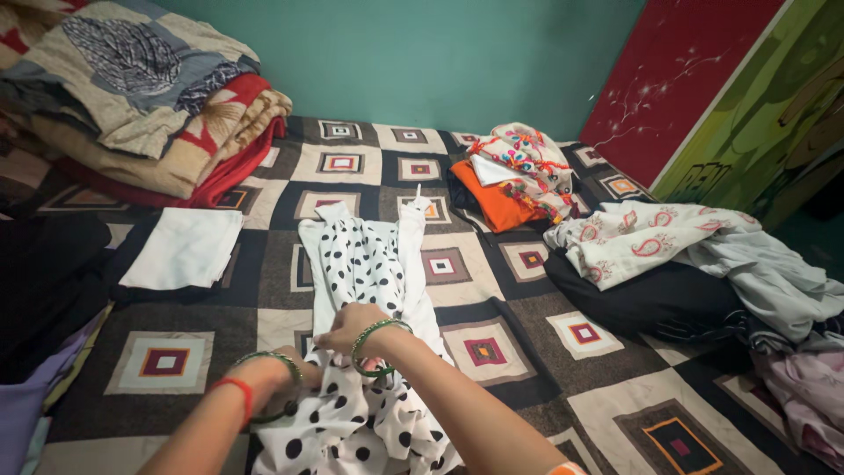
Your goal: The person folds a black top with white decorative trim, a white polka-dot garment, and a white paisley-patterned top by hand on a bed.
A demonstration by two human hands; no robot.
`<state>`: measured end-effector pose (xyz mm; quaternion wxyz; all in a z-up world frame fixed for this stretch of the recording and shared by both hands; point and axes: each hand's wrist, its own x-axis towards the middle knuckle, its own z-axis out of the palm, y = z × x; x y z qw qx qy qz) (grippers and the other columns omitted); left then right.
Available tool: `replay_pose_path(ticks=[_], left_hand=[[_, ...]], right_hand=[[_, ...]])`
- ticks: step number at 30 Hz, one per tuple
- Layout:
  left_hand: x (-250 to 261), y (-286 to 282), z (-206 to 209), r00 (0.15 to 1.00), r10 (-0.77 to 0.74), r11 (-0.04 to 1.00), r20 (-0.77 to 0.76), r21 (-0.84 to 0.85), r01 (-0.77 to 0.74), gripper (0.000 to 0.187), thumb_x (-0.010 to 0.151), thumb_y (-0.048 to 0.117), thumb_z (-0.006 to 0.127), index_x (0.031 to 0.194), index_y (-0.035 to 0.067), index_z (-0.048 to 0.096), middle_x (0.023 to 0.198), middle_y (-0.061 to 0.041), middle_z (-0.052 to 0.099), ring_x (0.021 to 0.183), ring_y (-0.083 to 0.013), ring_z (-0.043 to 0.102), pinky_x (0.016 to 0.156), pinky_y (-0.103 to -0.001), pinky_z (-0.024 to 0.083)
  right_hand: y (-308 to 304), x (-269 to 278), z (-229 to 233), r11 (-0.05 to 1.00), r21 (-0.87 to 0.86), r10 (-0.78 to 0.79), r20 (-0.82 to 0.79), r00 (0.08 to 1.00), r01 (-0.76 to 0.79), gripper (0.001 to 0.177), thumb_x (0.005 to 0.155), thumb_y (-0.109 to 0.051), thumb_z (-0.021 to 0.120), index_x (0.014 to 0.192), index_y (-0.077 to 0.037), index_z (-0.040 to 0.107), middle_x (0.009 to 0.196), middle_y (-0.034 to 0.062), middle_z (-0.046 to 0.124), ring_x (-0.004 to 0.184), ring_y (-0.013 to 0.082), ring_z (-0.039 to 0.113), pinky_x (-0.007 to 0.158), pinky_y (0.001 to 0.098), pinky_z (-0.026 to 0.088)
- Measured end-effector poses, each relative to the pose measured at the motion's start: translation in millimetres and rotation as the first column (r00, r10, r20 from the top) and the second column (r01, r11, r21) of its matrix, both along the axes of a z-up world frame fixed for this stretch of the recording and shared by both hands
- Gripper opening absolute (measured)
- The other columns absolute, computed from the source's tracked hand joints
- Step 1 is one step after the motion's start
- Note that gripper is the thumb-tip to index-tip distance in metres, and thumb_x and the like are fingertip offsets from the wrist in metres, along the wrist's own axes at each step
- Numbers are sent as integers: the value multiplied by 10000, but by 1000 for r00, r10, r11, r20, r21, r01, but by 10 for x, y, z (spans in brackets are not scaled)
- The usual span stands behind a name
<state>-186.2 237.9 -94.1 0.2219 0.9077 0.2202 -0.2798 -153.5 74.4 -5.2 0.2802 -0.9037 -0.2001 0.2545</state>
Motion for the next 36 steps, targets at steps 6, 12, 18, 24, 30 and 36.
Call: replay_pose_path(ticks=[6, 12, 18, 24, 30, 36], left_hand=[[23, -466, 408, 977, 28, 998, 213, 46, -39, 666, 704, 429, 798, 1234, 32, 731, 1273, -216, 709, 1188, -342, 705, 996, -420, 560], [139, -781, 417, 959, -248, 969, 139, 43, 244, 620, 738, 376, 761, 1259, 43, 716, 1306, -203, 692, 1208, -336, 690, 1005, -417, 549], [209, -903, 472, 930, -354, 934, 100, 80, 347, 579, 771, 323, 725, 1284, 55, 700, 1339, -190, 675, 1228, -331, 674, 1014, -414, 538], [190, -1223, 476, 890, -455, 885, 42, 132, 446, 543, 805, 270, 688, 1308, 66, 685, 1372, -177, 658, 1247, -326, 659, 1023, -411, 527], [16, -1600, 152, 910, -407, 891, 83, 256, 376, 457, 886, 236, 691, 1321, 96, 691, 1387, -181, 632, 1278, -317, 623, 1037, -413, 525], [377, -1830, -204, 851, -513, 836, -114, 161, 525, 440, 883, 247, 698, 1303, 115, 703, 1363, -159, 654, 1249, -316, 641, 1007, -427, 537]], right_hand=[[-205, 102, 72, 983, 26, -176, -136, 975, 182, 727, 801, -645, 706, 1108, 13, 707, 1031, 176, 737, 808, 289, 733, 633, 475, 626], [-515, 271, -131, 984, -36, -178, -239, 955, 175, 691, 799, -622, 713, 1081, 9, 703, 963, 156, 738, 826, 258, 718, 652, 442, 591], [-681, 491, -399, 985, -27, -170, -273, 947, 169, 438, 808, -425, 756, 986, -25, 748, 866, 112, 734, 724, 220, 674, 570, 386, 554], [-568, 605, -516, 988, -39, -142, 105, 984, 147, 304, 694, -291, 789, 938, -109, 774, 900, 112, 769, 796, 256, 755, 730, 388, 609], [-272, 815, -538, 982, 187, -70, 436, 897, -15, 336, 660, -149, 796, 987, -115, 725, 958, 105, 760, 923, 266, 734, 876, 371, 579], [183, 1056, -573, 977, 173, 4, 576, 818, -126, 413, 742, -56, 735, 1116, -230, 722, 1290, 121, 633, 1182, 323, 611, 991, 386, 516]])
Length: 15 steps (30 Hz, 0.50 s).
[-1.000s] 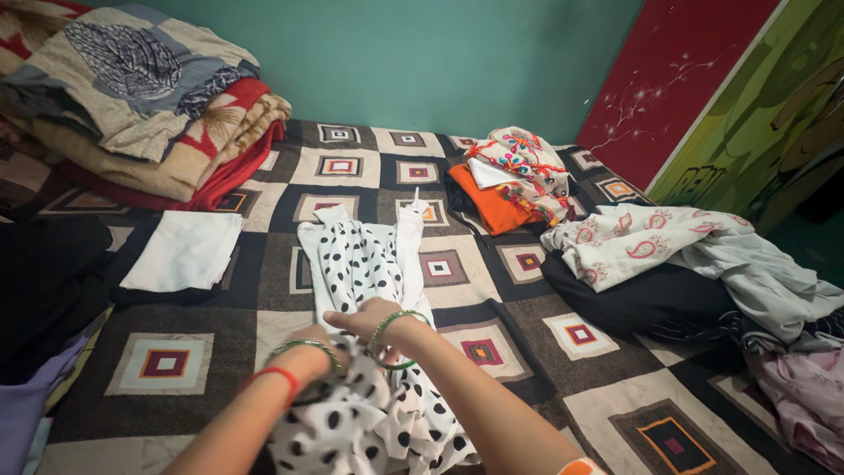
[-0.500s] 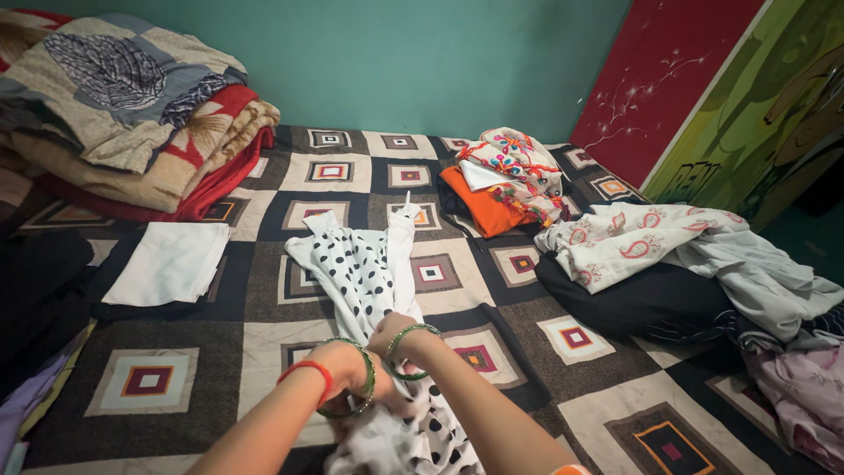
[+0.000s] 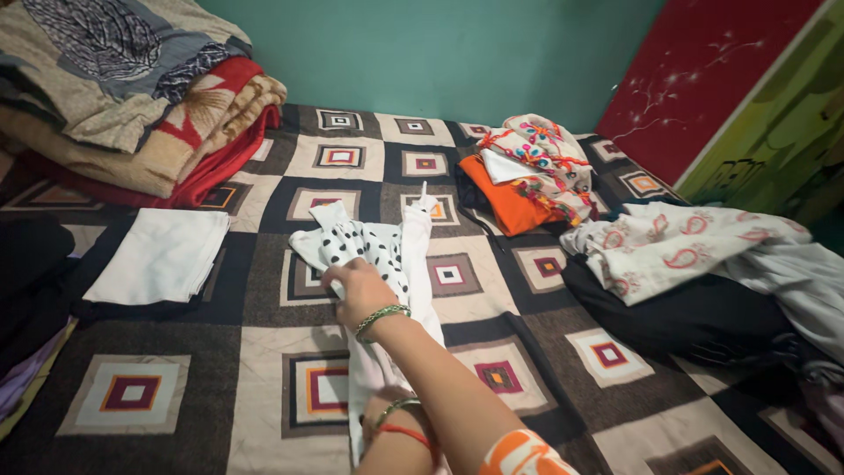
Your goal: The person folds a black top with white decorative trim, a white polka-dot garment, and a white paisley-patterned top by hand on a bed.
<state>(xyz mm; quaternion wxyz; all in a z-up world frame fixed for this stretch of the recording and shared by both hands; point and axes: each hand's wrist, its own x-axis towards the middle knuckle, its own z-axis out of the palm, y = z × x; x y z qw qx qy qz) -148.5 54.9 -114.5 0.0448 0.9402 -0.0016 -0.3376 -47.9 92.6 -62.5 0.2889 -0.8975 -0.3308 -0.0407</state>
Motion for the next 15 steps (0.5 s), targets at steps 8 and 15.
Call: replay_pose_path(ticks=[8, 15], left_hand=[[297, 112, -190, 990, -70, 997, -123, 11, 72, 418, 880, 261, 708, 1280, 141, 719, 1331, -130, 682, 1210, -314, 665, 967, -445, 552], [361, -11, -305, 974, -114, 992, -196, 24, 121, 398, 877, 274, 717, 1259, 163, 733, 1303, -105, 707, 1175, -313, 686, 932, -461, 565]], right_hand=[[391, 414, 70, 824, -563, 69, -14, 998, -65, 390, 937, -474, 632, 1319, -399, 645, 1540, 93, 415, 1412, 327, 360, 1133, 570, 277], [340, 904, -135, 986, -125, -124, -128, 984, 108, 422, 820, -266, 739, 1241, -235, 743, 1155, 120, 738, 1121, 247, 683, 1020, 388, 501]])
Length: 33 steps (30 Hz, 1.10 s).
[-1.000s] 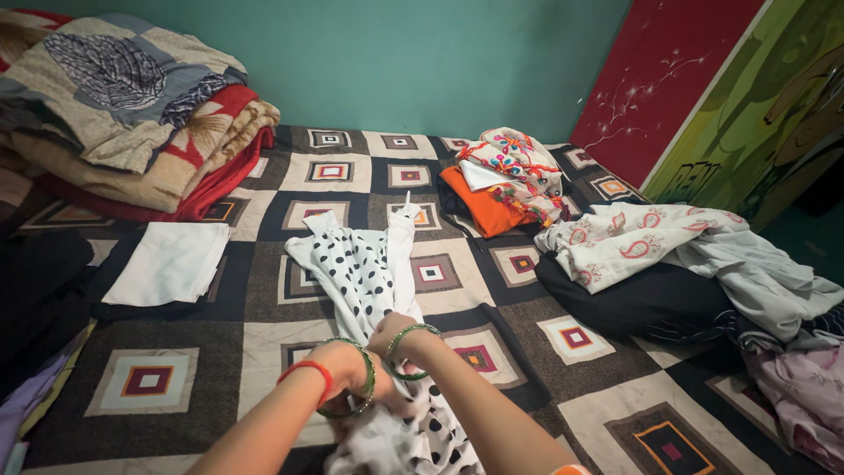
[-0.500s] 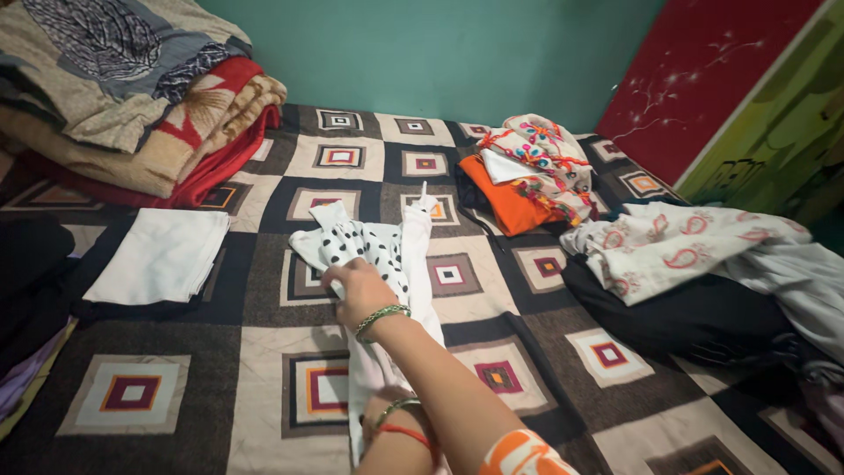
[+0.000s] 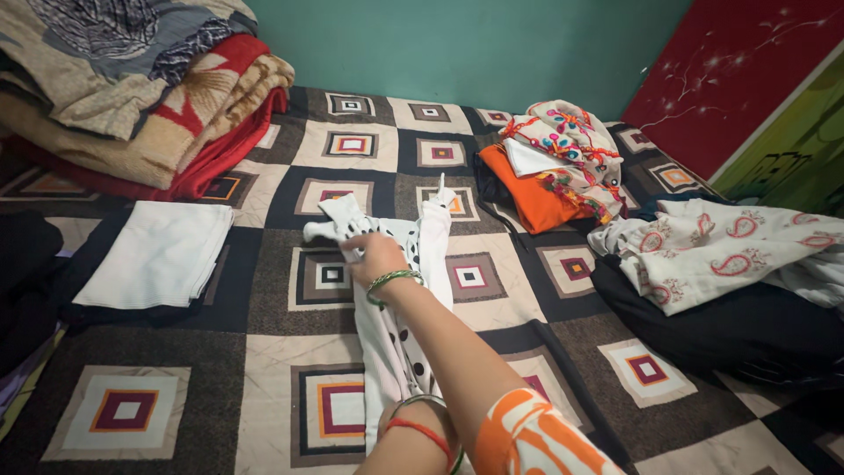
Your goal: The person folds a black top with white decorative trim, a white polka-dot garment, and a white paisley-patterned top by hand on a bed.
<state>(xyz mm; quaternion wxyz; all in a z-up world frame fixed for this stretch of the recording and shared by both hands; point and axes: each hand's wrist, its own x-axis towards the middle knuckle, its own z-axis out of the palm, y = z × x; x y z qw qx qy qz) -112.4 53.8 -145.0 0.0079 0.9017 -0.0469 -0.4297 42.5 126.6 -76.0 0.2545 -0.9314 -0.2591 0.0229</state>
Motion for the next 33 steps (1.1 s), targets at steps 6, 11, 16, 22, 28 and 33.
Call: replay_pose_path(ticks=[6, 11, 16, 22, 28, 33], left_hand=[[-38, -33, -68, 998, -51, 999, -48, 6, 51, 381, 875, 285, 725, 1241, 183, 745, 1279, -83, 729, 1146, -312, 704, 902, -475, 577], [-312, 294, 98, 973, -51, 983, 225, -163, 90, 452, 919, 372, 701, 1286, 110, 720, 1336, -153, 647, 1215, -346, 637, 953, -478, 539], [61, 1045, 856, 986, 117, 915, -120, -372, -154, 487, 872, 471, 683, 1120, 75, 817, 985, -107, 786, 878, -207, 755, 724, -331, 587], [589, 1641, 743, 617, 693, 706, 373, -525, -476, 424, 859, 355, 721, 1189, 91, 692, 1086, -142, 732, 992, -304, 702, 877, -436, 565], [1257, 1702, 292, 525, 650, 759, 549, -505, -412, 756, 855, 273, 663, 1548, 319, 366, 1539, -136, 438, 1423, -394, 411, 1168, -484, 379], [1779, 1502, 456, 523, 665, 744, 533, -531, -405, 875, 839, 239, 624, 1613, 414, 255, 1650, -74, 297, 1499, -420, 268, 1239, -540, 253]], right_hand=[[-331, 187, -182, 831, 471, -270, -121, 955, 295, 385, 730, 8, 722, 1086, -138, 738, 966, 101, 787, 921, 239, 756, 853, 328, 568], [-489, 174, -499, 795, 457, -294, -282, 913, 398, 289, 783, 27, 637, 1021, -100, 739, 1000, 94, 789, 911, 207, 748, 819, 332, 569], [-573, 98, -768, 746, 531, -175, -426, 888, 402, 441, 900, -1, 521, 1192, -190, 793, 984, 128, 776, 811, 213, 625, 769, 330, 527], [-615, 171, -931, 640, 745, 67, -296, 953, 186, 465, 893, 15, 545, 1287, -155, 724, 1144, 71, 752, 963, 130, 637, 885, 242, 490], [-601, 124, -938, 637, 747, 64, -298, 953, 191, 540, 888, 11, 548, 1391, -154, 658, 1207, 71, 663, 1006, 155, 623, 912, 270, 500], [-579, 89, -919, 665, 714, -9, -284, 959, 218, 530, 894, -32, 600, 1407, -161, 630, 1113, 69, 648, 990, 175, 637, 937, 288, 505]])
